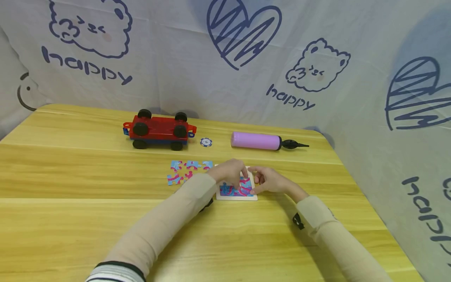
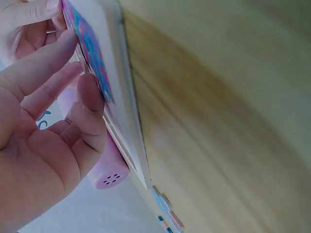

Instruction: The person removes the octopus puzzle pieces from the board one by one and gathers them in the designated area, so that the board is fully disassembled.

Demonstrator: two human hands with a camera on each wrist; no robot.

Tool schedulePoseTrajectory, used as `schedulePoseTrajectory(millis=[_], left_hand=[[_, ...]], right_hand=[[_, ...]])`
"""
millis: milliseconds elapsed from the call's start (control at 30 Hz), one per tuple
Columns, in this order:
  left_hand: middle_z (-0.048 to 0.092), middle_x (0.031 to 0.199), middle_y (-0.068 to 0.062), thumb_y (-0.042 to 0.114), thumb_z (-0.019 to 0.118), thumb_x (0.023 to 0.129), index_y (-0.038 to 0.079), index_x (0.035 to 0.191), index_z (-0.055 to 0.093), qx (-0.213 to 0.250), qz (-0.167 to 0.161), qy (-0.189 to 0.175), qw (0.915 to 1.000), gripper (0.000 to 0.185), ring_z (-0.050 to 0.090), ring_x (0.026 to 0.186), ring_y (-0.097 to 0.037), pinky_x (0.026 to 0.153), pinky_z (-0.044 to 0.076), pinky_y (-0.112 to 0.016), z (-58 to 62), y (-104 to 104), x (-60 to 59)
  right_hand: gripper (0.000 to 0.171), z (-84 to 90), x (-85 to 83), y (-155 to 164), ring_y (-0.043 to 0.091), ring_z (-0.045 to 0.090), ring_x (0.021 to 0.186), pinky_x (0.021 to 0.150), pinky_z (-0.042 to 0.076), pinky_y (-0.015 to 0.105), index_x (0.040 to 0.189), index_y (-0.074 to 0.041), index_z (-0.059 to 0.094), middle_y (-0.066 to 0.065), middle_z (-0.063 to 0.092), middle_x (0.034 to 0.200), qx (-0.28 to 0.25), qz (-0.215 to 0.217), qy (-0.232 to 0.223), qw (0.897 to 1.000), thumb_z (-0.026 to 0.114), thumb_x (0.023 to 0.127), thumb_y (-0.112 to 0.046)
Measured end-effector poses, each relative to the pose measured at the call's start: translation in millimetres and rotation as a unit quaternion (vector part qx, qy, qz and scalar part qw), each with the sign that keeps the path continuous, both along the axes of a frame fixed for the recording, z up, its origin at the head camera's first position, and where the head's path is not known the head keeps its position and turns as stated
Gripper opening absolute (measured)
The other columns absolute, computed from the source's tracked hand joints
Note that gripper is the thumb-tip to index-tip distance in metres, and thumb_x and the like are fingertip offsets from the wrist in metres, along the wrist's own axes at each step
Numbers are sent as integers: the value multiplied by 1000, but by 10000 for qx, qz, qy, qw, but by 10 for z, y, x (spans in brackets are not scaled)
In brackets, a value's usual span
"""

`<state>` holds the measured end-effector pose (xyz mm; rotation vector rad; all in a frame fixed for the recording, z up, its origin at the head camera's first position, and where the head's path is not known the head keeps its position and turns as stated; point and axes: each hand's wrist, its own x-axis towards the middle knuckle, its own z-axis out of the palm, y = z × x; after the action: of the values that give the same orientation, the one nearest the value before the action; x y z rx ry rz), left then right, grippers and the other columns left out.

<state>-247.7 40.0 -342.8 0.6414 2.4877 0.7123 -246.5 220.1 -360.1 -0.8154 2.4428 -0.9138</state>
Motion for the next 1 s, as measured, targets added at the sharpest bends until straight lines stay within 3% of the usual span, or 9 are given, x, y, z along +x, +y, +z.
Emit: schedulePoseTrajectory(millis=[200,367,533,733,1000], left_hand=[[51,121,-7,-3,73,69,11,106,61,59,126,-129,9998,42,50,94,-17,72,45,-26,7,5,3],[51,116,-8,-7,72,67,11,101,59,186,158,-182,9995,40,50,80,-17,60,45,-23,22,12,6],[54,109,-6,-5,72,69,11,96,58,180,121,-35,9998,35,50,84,-16,64,45,-24,21,16,17],[55,82,-4,0,65,78,6,91,58,542,70,120,9984,15,52,71,-15,62,45,-23,21,19,37],[55,83,-3,-13,59,73,4,84,59,677,-59,375,9970,21,51,73,-14,63,44,-20,4,31,-15]], right_hand=[[69,30,22,-17,16,40,65,56,35,23,128,14,33,12,48,76,-29,-31,0,10000,72,74,-5],[70,-16,-28,3,15,40,66,58,36,24,129,9,37,8,48,77,30,-129,-17,9999,74,72,-9],[67,-21,-31,8,16,41,66,59,37,24,126,7,40,8,48,77,27,-154,-22,9999,75,71,-10],[65,-13,-11,7,14,40,64,57,36,22,124,9,41,10,48,77,-74,-119,-65,9999,75,71,-9],[62,-22,-19,2,15,39,64,56,35,22,122,9,42,12,47,76,-112,-113,-93,9998,74,71,-7]])
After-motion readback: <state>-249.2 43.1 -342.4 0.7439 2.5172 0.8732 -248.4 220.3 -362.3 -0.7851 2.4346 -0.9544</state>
